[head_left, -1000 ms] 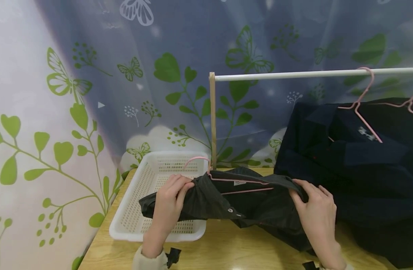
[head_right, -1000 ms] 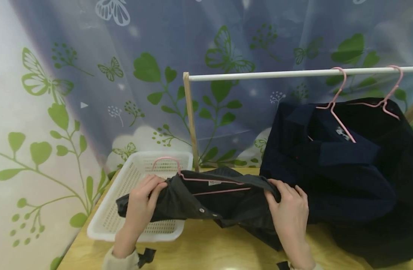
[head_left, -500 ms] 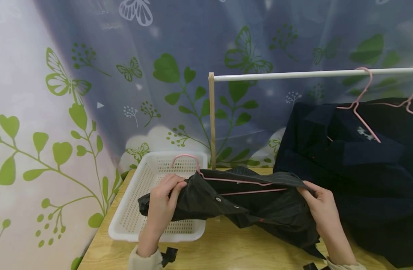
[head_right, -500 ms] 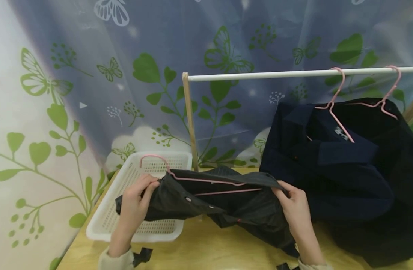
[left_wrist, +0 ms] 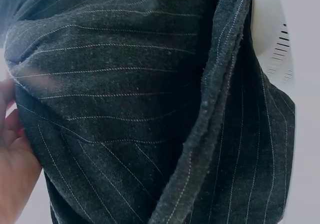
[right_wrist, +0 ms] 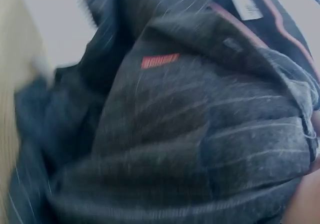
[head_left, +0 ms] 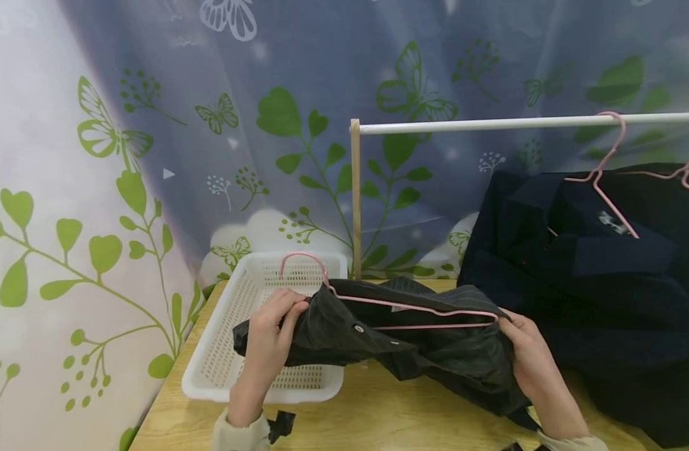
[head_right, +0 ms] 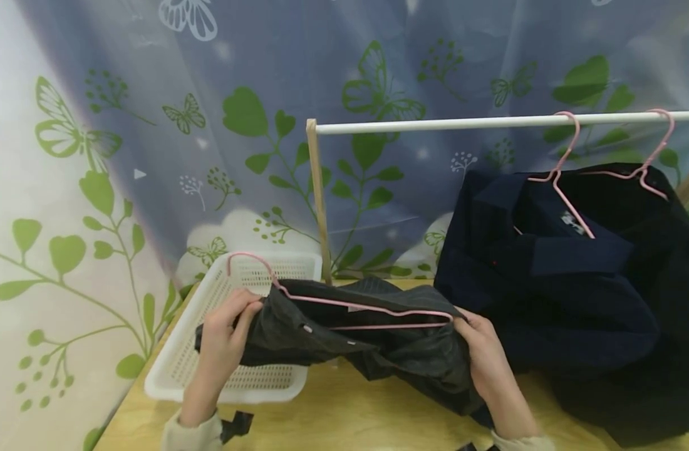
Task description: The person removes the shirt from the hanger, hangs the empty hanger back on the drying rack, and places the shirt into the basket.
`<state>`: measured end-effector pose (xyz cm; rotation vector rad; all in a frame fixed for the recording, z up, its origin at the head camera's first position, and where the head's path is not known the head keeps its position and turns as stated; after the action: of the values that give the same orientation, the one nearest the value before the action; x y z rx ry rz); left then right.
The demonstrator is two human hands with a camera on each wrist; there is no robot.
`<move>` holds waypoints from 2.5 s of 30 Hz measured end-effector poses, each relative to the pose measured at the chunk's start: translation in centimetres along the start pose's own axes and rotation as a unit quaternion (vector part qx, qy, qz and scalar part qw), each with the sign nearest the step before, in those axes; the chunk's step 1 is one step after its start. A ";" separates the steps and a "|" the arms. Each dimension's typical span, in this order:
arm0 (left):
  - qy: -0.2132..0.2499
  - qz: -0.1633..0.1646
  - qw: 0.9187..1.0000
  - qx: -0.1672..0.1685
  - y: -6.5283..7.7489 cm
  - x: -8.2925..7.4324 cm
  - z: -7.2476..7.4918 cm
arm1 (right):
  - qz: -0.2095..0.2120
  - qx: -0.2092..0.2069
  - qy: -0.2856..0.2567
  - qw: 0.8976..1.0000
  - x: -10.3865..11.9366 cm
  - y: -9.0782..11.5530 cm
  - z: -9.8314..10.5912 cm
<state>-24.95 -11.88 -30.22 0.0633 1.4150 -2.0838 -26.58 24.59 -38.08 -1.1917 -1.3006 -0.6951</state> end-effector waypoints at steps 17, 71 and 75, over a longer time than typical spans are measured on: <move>-0.097 0.086 0.990 -0.047 0.3 0.7 0.4 | 0.286 -0.161 0.655 0.680 4.0 0.7 -5.0; -0.058 0.043 0.994 0.083 0.1 -0.9 -3.6 | 0.518 -0.120 0.634 0.562 8.3 1.1 -11.5; -0.060 0.041 0.994 0.081 0.2 -0.8 -3.3 | 0.501 -0.136 0.633 0.575 9.3 1.4 -10.3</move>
<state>-25.17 -8.73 -31.47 0.0597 1.1507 -2.0940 -19.89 17.53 -28.12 -1.0060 0.7494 -0.6038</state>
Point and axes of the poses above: each hand's wrist, its own y-axis away from the middle knuckle, its own z-axis out of the back of the hand, x = y × z, the point moved 9 cm from there along -y, towards the middle knuckle, and after that the axes turned 7 degrees about x, right-handed, at the moved point
